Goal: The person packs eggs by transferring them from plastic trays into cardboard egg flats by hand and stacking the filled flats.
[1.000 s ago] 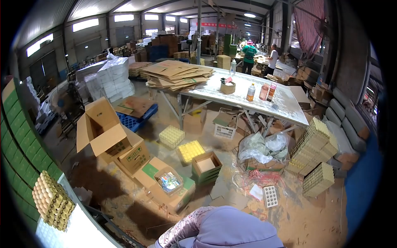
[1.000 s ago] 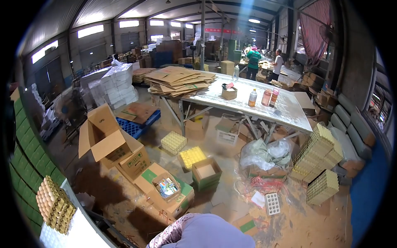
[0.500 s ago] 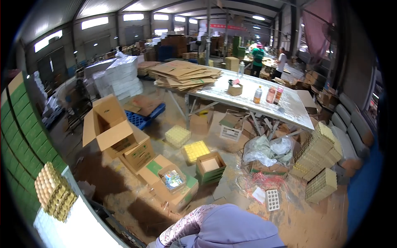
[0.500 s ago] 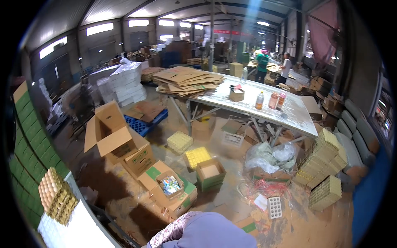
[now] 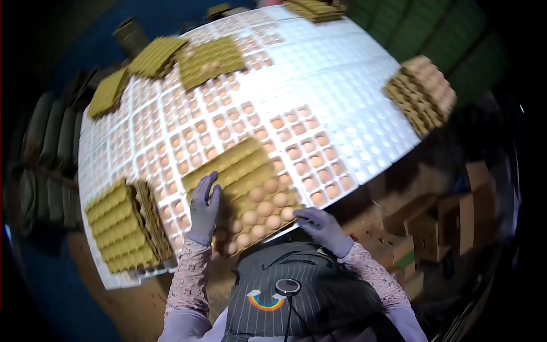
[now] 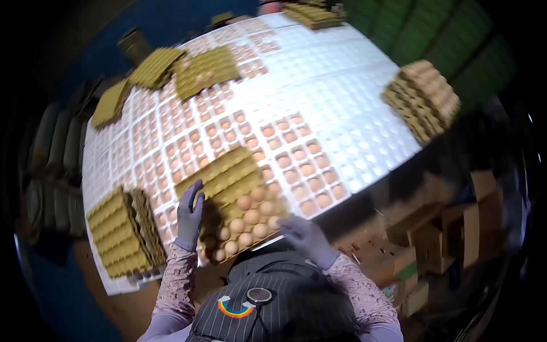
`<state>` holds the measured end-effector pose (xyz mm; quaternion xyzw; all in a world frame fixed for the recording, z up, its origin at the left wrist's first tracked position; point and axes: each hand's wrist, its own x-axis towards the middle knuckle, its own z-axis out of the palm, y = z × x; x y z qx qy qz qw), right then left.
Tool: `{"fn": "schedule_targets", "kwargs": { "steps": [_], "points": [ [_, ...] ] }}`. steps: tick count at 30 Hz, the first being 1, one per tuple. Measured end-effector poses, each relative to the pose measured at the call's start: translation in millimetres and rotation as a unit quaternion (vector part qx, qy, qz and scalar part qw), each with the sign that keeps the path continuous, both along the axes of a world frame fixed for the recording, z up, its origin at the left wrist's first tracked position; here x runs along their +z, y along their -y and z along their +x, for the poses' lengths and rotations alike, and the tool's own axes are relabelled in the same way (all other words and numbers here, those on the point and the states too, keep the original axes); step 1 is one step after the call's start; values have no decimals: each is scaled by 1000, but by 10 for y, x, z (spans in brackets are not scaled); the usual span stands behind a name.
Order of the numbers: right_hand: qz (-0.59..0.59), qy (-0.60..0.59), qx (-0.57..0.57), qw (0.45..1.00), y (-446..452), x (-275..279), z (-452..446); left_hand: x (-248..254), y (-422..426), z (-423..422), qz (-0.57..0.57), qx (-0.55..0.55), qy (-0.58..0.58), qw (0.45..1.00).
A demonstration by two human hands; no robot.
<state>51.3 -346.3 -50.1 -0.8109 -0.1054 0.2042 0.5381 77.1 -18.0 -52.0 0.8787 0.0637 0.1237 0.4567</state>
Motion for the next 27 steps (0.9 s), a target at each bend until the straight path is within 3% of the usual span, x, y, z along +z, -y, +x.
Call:
{"fn": "schedule_targets", "kwargs": {
  "steps": [1,3,5,7,8,11,13,14,15,16,17,18,19,20,21,23,25,26,27],
  "points": [
    [45,-51,-26,997,-30,80,100,60,-143,-262,14,47,-24,999],
    [37,11,5,999,-151,9,478,-303,-524,-613,-15,94,-30,995],
    [-33,175,78,981,-365,-70,833,-245,-558,-824,-54,129,-60,988],
    [-100,357,244,896,-535,-192,1220,-236,-506,-907,-101,152,-87,979],
    [-141,295,237,915,-608,-336,1310,-245,-447,-883,-72,123,-94,985],
    [-168,270,290,903,-622,-502,1486,-146,-77,-546,34,15,-74,997],
    [-159,243,289,912,-616,-285,1494,-153,247,-214,86,-63,-60,992],
    [-17,50,168,984,-591,-162,1473,-165,379,-86,139,-111,-47,983],
    [126,-144,31,981,-564,-74,1467,-304,455,-2,131,-113,-50,984],
    [180,-140,26,973,-503,-31,1486,-519,519,64,199,-155,-44,967],
    [176,-142,25,974,-455,-37,1484,-556,555,128,268,-197,-38,942],
    [20,-66,134,989,-417,-50,1476,-570,497,118,245,-198,-5,949],
    [-136,14,238,962,-388,-60,1460,-383,459,92,245,-199,-6,949],
    [-249,68,300,918,-470,64,1351,-140,423,28,-116,-110,-96,982],
    [-244,66,305,918,-441,-20,1333,-14,347,-48,-457,2,-172,872],
    [-348,275,416,794,-370,-255,1320,6,-77,-235,-567,109,-152,802],
    [-344,222,402,819,-384,-96,1328,-289,-597,-601,-514,98,-140,841],
    [-202,-9,286,937,-351,-72,1332,-227,-646,-734,-287,110,-204,929],
    [-44,-239,141,960,-335,-45,1341,-262,-625,-849,-10,10,-150,989]
  ]
}}
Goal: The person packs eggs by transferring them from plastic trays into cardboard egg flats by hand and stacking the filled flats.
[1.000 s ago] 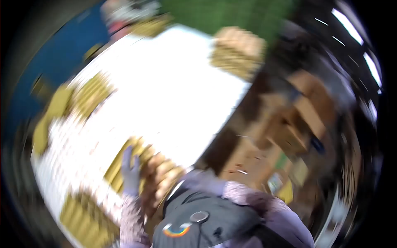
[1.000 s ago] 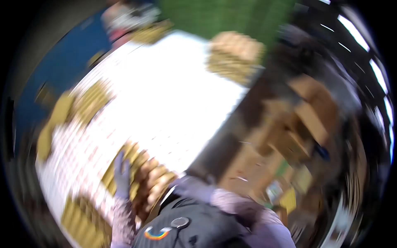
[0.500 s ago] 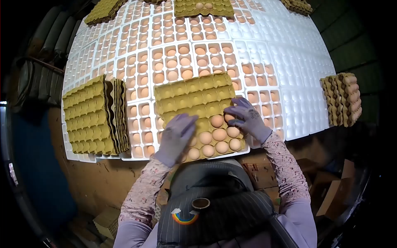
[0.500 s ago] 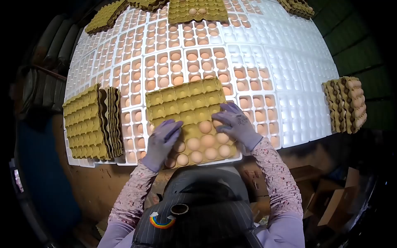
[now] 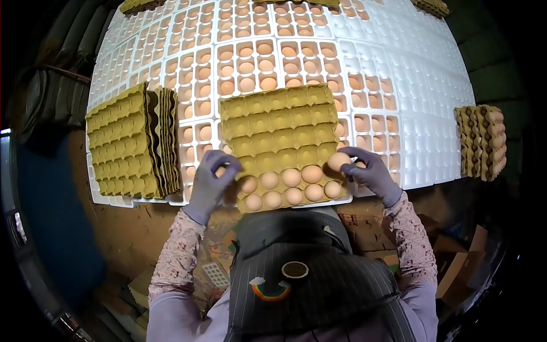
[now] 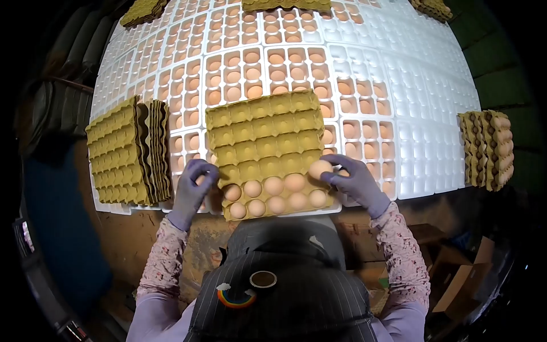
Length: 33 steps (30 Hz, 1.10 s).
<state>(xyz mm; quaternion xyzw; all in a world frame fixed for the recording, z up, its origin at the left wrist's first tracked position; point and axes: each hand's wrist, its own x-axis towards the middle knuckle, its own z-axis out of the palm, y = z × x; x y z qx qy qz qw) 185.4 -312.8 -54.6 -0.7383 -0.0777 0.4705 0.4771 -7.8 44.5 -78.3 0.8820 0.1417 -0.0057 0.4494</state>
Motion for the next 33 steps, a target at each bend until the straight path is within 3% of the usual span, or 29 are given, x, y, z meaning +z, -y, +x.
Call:
{"fn": "schedule_targets", "kwargs": {
  "steps": [2,4,5,6,8,9,11,12,13,14,15,16,17,18,19,20,24,26,27,28,29,30,31,33],
  "points": [
    [122,-122,-97,980,-44,-3,-25,178,316,-97,189,-62,-54,979],
    [163,182,78,967,-138,-124,-70,29,401,-210,198,-73,-80,974],
    [101,274,124,948,-317,-45,-174,-18,410,-226,234,-79,-41,968],
    [-88,281,230,928,-435,135,-235,-45,424,-243,268,-86,-1,960],
    [-160,533,346,755,-543,-60,-401,-43,459,-282,280,-87,9,956],
    [-209,536,368,731,-580,-127,-419,-45,467,-304,276,-89,8,957],
    [-180,548,359,733,-554,-152,-378,-21,400,-286,273,-93,11,958],
    [-150,557,351,737,-529,-147,-363,7,316,-279,-39,44,-85,995],
    [-119,529,291,788,-496,-82,-347,77,263,-238,-347,172,-172,906],
    [-126,531,289,786,-466,-91,-340,438,332,-111,-513,249,-150,808],
    [-24,315,104,943,-420,-124,-332,413,294,-84,-489,187,-123,843],
    [82,65,-96,990,-359,-115,-327,373,271,-56,-462,123,-94,873],
    [91,-151,-197,964,-455,306,-354,316,356,30,-326,66,-45,942],
    [213,-111,-175,955,-393,216,-429,314,421,83,-111,-20,-16,994],
    [214,-65,-164,961,-406,267,-477,305,544,145,60,-84,-12,995],
    [215,-21,-152,965,-436,307,-518,289,653,189,231,-143,-5,963],
    [277,-30,-154,948,-287,184,-525,183,743,270,334,-231,-106,908],
    [281,-24,-157,946,-190,223,-457,177,615,277,201,-174,-71,961],
    [305,-157,-238,909,-113,215,-377,194,543,345,-30,-76,-114,990],
    [290,-164,-246,910,-50,228,-328,186,471,411,-184,-43,-111,976],
    [275,-171,-255,911,15,244,-283,392,503,513,-363,18,-177,915],
    [260,-178,-263,912,81,261,-241,598,601,652,-529,82,-226,814],
    [252,-60,-201,945,181,128,-220,570,669,795,-447,21,-209,870],
    [270,-40,-188,944,392,66,8,572,902,1047,-460,27,-174,870]
  ]
}}
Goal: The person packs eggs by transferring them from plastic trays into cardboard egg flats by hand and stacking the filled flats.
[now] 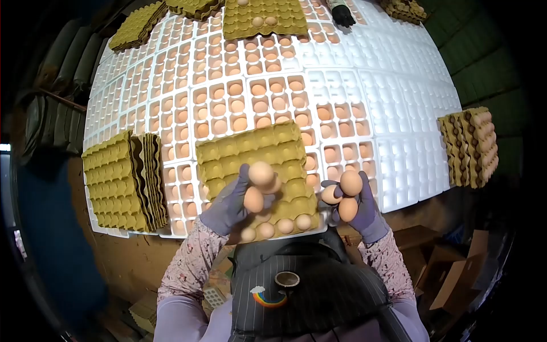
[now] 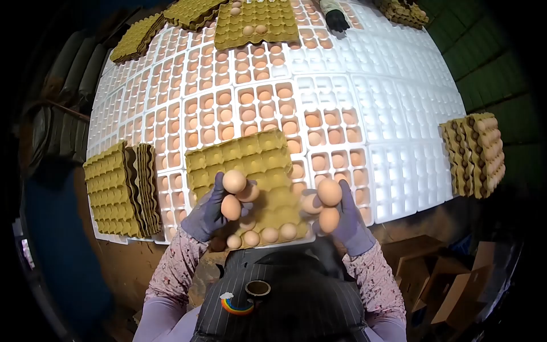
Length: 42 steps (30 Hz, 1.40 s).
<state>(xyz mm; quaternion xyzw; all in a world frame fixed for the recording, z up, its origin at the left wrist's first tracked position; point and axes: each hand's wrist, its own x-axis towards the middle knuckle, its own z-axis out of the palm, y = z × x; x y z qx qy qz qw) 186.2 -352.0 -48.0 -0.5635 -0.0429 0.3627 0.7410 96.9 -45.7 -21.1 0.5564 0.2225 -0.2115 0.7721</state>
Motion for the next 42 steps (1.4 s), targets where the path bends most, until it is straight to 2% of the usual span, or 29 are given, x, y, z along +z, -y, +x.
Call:
{"fn": "schedule_targets", "kwargs": {
  "steps": [1,3,4,5,6,7,9,10,11,13,14,16,17,19,21,23,24,25,27,28,30,31,33,35,37,38,39,40,42],
  "points": [
    [7,13,3,1000,104,-37,118,-25,122,152,-13,6,4,1000],
    [-33,-202,0,979,404,-98,517,-76,330,506,-13,21,6,1000],
    [-75,-174,-46,981,451,3,675,-109,432,717,-12,33,5,999],
    [-120,-120,-10,985,495,61,959,-240,527,960,-15,34,8,999],
    [-193,40,2,980,578,-110,1246,-446,588,1228,179,25,104,978],
    [-258,199,13,945,634,-293,1523,-566,634,1491,366,14,193,910],
    [-381,411,7,828,492,-237,2022,-447,859,2065,528,-2,188,828],
    [-419,459,20,783,405,-242,2258,-633,908,2298,612,-7,197,766],
    [-457,553,33,696,315,-357,2514,-691,971,2503,697,-62,176,693],
    [-482,607,101,623,163,-451,2845,-818,1024,2773,718,-115,121,675],
    [-476,609,105,626,88,-508,2938,-840,1034,2843,721,-114,113,674],
    [-472,576,200,637,-49,-648,3069,-851,1037,2976,701,-75,155,692],
    [-420,612,181,646,-100,-741,3054,-859,1027,3075,703,-75,148,692],
    [-395,575,233,677,-219,-806,3026,-875,970,3311,617,-107,91,774],
    [-387,546,263,695,-284,-777,3147,-970,961,3422,631,-115,87,762],
    [-312,552,71,770,-281,-869,3321,-1004,1036,3553,703,-66,155,691],
    [-254,542,18,801,-290,-978,3457,-1024,1063,3702,601,-30,173,779],
    [-270,563,16,781,-298,-1082,3547,-1096,1159,3802,517,31,228,825],
    [-263,595,13,760,-306,-1451,3634,-1485,1283,4001,469,81,274,835],
    [-263,596,12,759,-266,-1410,3643,-1429,1357,3987,551,58,257,792],
    [-239,565,7,790,-141,-1322,3585,-1294,1338,3881,511,83,266,813],
    [-266,515,-5,814,-36,-1049,3470,-1170,1308,3751,470,107,270,833],
    [-179,406,-43,895,202,-903,3270,-931,1144,3300,387,152,270,869],
    [-160,329,-38,930,368,-573,2872,-540,953,2621,385,127,217,888],
    [-168,326,8,930,498,-452,2410,-317,714,1819,417,116,176,884],
    [-182,347,57,918,522,-364,2115,-237,590,1399,448,110,173,870],
    [-195,370,104,903,532,-263,1825,-104,494,988,463,115,122,870],
    [-220,324,150,908,446,-132,1472,-88,362,554,460,131,102,872],
    [-187,478,259,818,364,-287,892,-159,132,-274,440,161,57,881]
  ]
}}
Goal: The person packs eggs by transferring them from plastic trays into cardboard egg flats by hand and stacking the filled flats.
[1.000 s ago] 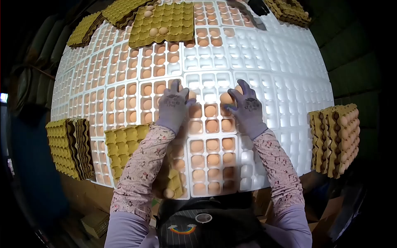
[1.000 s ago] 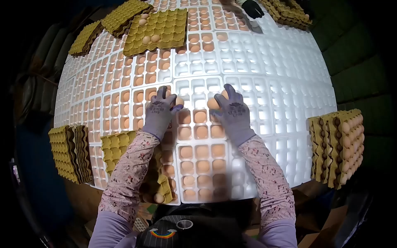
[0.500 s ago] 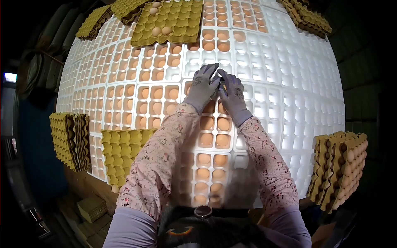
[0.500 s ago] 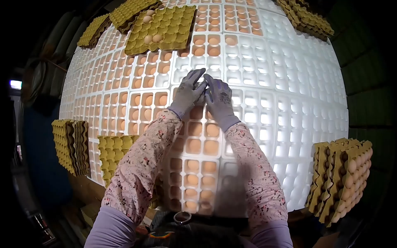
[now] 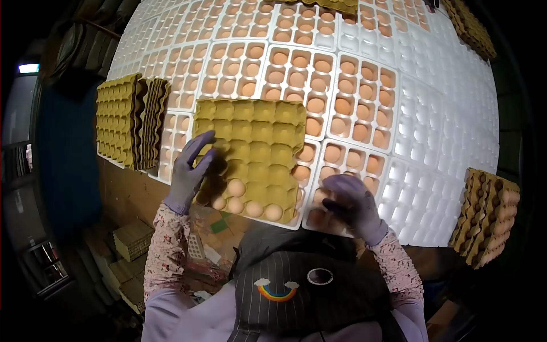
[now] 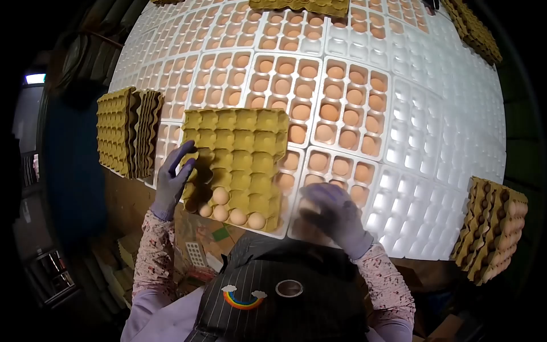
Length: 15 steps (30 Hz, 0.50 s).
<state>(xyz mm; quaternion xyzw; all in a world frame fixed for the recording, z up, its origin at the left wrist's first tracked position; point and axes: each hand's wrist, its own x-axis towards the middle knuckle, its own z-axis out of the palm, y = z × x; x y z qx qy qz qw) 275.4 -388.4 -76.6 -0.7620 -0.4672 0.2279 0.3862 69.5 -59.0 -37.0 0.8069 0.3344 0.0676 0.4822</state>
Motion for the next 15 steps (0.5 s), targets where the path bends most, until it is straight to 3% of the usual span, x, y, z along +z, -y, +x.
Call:
{"fn": "schedule_targets", "kwargs": {
  "steps": [1,2,3,4,6,7,9,10,11,13,14,15],
  "points": [
    [46,16,46,998,-91,-29,-243,-63,-75,-378,-22,19,-19,999],
    [16,53,77,996,-215,-59,-457,-94,-92,-655,26,-4,-32,999],
    [-15,90,107,990,-317,-105,-655,-110,-126,-913,180,-106,-90,974],
    [-16,91,108,990,-382,-214,-841,-119,-128,-1069,209,-150,-107,960],
    [-2,257,135,957,-487,-385,-1167,-228,-131,-1273,235,-195,-120,945],
    [-5,260,135,956,-528,-349,-1222,-333,-139,-1336,259,-228,-101,933],
    [-3,139,68,988,-591,-215,-1211,-495,-196,-1429,283,-260,-76,920],
    [-3,19,-14,1000,-582,-62,-1254,-555,-224,-1478,288,-274,-47,916],
    [56,-252,-150,954,-638,75,-1340,-536,-230,-1458,293,-287,-18,912],
    [77,-309,-116,941,-701,212,-1231,-488,-207,-1503,291,-293,-2,911],
    [39,-171,-31,984,-805,253,-1248,-501,-166,-1552,118,-157,40,980],
    [-93,-113,-6,989,-905,368,-1365,-518,-142,-1562,-63,-17,78,995]
  ]
}}
